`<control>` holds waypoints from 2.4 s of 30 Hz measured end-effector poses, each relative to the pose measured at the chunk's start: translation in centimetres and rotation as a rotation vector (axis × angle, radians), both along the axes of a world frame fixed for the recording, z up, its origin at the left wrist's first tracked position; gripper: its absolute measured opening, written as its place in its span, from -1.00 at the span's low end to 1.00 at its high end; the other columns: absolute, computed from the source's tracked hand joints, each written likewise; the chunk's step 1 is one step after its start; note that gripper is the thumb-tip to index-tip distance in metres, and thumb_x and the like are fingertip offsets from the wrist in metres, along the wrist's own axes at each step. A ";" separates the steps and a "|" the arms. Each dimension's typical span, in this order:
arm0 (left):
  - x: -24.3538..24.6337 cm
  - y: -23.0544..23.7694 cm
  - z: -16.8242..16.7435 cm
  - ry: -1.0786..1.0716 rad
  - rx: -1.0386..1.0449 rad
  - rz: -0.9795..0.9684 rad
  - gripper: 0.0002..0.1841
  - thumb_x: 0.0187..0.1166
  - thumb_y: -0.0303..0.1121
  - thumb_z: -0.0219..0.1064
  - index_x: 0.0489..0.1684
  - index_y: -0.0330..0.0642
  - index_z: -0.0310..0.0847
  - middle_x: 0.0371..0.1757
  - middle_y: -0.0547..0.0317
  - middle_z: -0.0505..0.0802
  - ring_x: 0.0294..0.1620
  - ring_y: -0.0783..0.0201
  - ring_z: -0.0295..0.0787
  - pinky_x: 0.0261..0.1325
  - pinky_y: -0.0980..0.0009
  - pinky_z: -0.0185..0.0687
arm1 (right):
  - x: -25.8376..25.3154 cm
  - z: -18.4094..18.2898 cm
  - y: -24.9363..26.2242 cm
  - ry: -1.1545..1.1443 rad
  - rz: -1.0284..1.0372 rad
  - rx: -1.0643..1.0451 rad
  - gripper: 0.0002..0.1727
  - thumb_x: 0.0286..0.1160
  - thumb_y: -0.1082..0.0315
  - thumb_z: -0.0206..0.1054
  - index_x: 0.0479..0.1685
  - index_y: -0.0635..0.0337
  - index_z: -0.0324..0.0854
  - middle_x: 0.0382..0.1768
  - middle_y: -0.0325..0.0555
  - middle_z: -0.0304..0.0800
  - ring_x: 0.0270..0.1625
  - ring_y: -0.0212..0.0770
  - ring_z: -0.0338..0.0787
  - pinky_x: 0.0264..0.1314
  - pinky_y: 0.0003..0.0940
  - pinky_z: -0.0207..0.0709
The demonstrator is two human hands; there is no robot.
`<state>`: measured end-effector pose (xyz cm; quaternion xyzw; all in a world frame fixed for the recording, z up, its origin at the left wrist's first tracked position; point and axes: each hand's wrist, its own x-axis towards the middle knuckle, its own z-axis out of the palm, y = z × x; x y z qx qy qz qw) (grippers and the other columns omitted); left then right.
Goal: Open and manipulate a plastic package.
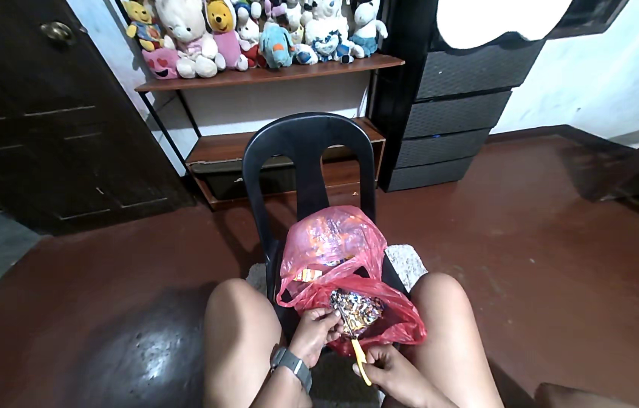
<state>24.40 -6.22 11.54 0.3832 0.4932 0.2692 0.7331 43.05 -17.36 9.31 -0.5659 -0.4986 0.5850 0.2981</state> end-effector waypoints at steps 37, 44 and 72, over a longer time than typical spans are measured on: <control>-0.1 -0.4 0.1 -0.030 0.000 -0.042 -0.86 0.77 -0.44 0.20 -0.07 -0.33 0.63 -0.35 0.16 0.79 -0.35 0.32 0.76 -0.15 0.38 0.76 | 0.0 0.8 -0.4 0.076 0.034 -0.044 -0.59 0.58 0.03 0.39 -0.59 0.06 0.60 -0.65 -0.35 0.60 -0.63 -0.49 0.50 -0.55 -0.53 0.36; -0.1 -0.2 0.0 -0.034 -0.015 -0.058 -0.85 0.77 -0.42 0.21 -0.06 -0.33 0.64 -0.33 0.15 0.79 -0.34 0.32 0.77 -0.16 0.39 0.76 | 0.1 0.6 -0.3 0.084 0.040 0.005 -0.58 0.60 0.06 0.40 -0.62 0.06 0.58 -0.67 -0.36 0.58 -0.62 -0.49 0.51 -0.51 -0.51 0.39; 0.0 -0.2 -0.1 0.006 0.036 -0.099 -0.86 0.77 -0.43 0.20 -0.13 -0.29 0.64 -0.41 0.22 0.76 -0.45 0.38 0.70 -0.31 0.47 0.68 | 0.1 0.9 -0.2 0.101 0.030 -0.039 -0.60 0.58 0.06 0.42 -0.61 0.06 0.58 -0.66 -0.35 0.59 -0.62 -0.49 0.51 -0.53 -0.53 0.38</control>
